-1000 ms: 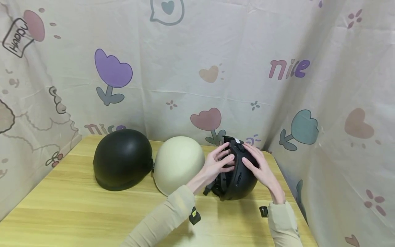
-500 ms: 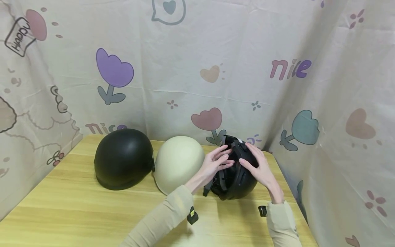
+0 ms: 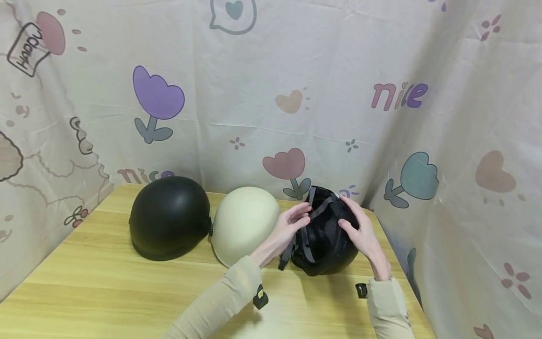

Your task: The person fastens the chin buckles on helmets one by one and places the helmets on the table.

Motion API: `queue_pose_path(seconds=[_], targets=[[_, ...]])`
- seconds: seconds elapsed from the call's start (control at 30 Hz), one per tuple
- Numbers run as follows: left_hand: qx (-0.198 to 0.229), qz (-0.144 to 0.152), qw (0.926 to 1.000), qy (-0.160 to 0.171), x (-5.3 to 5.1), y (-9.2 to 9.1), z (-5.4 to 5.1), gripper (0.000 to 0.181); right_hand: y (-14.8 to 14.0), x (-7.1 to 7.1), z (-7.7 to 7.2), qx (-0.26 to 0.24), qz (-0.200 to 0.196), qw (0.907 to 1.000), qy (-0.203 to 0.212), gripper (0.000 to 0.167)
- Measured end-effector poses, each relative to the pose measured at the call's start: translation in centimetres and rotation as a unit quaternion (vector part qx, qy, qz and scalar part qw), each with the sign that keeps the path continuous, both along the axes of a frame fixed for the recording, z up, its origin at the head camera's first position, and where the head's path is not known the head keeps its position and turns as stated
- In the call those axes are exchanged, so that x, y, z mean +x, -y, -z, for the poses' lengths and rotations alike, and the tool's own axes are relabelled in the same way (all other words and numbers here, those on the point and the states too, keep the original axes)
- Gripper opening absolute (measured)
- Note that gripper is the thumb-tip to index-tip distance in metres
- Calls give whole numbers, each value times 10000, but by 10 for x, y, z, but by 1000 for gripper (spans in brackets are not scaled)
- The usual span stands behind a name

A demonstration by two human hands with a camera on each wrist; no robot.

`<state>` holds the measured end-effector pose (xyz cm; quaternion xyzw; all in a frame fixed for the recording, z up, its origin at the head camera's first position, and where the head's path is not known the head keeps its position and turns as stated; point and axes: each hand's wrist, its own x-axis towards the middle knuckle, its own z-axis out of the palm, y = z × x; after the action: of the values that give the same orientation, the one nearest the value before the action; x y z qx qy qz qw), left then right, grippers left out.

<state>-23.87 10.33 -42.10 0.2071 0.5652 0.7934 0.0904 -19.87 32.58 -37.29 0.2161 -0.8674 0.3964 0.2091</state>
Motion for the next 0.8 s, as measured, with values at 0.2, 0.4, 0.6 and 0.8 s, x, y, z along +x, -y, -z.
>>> queue_pose_path(seconds=[0.2,0.4,0.6,0.8], targets=[[-68,-38,10000,11,-2,3,5,50,0,-1,1,-113,-115,9991,-399,58],[-308,-39,9995,75,-2,5,7,54,-4,0,2,-111,102,9993,-353,62],[-575,-1,9983,55,-2,6,11,57,-13,3,1,-88,125,9993,-344,65],[-703,142,9970,303,-4,9,14,58,-26,5,1,-220,255,9994,-43,63]])
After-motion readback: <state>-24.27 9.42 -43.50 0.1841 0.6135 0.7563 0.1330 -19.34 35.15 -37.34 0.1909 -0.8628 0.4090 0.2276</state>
